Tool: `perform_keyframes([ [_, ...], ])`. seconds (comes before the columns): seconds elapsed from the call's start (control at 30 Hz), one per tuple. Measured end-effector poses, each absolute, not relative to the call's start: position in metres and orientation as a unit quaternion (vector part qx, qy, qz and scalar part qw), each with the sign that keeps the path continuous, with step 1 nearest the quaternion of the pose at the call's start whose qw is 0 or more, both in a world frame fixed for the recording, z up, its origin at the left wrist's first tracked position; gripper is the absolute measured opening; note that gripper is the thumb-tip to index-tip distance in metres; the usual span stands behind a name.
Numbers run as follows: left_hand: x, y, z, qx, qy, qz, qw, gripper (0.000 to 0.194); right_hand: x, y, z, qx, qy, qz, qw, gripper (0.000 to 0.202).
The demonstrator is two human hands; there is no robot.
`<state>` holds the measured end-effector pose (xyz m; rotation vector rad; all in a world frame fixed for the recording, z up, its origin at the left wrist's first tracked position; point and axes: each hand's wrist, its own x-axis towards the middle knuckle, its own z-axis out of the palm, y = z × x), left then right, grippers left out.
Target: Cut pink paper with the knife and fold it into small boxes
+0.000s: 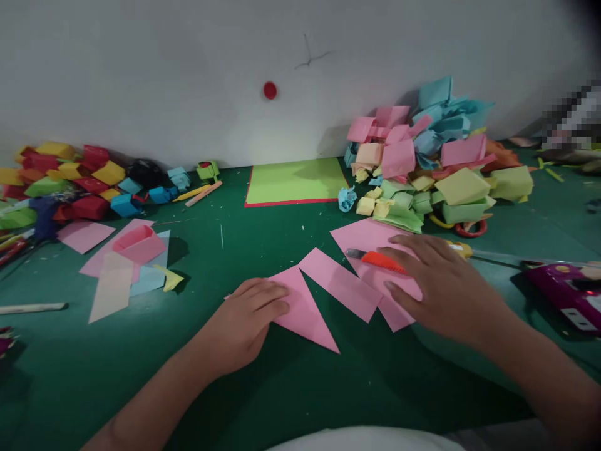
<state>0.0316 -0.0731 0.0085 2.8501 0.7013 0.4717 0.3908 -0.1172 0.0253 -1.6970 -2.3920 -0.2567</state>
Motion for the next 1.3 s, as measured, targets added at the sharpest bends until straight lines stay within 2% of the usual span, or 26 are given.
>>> perform_keyframes([
  [0.2, 0.032, -0.073, 0.008, 0.949, 0.257, 0.164, 0.082, 0.030, 0.355, -0.115, 0.015, -0.430, -0.902, -0.007, 0.051, 0.058],
  [0.63, 0.034, -0.080, 0.023, 0.934, 0.317, 0.120, 0.113, 0.029, 0.337, -0.117, 0.009, -0.483, -0.871, -0.004, 0.090, 0.042],
  [1.0, 0.032, -0.078, 0.021, 0.940, 0.299, 0.131, 0.099, 0.026, 0.339, -0.114, 0.007, -0.481, -0.869, 0.000, 0.118, 0.040],
  [1.3, 0.028, -0.076, 0.017, 0.949, 0.268, 0.148, 0.072, 0.026, 0.344, -0.108, 0.004, -0.489, -0.863, 0.025, 0.122, 0.028],
])
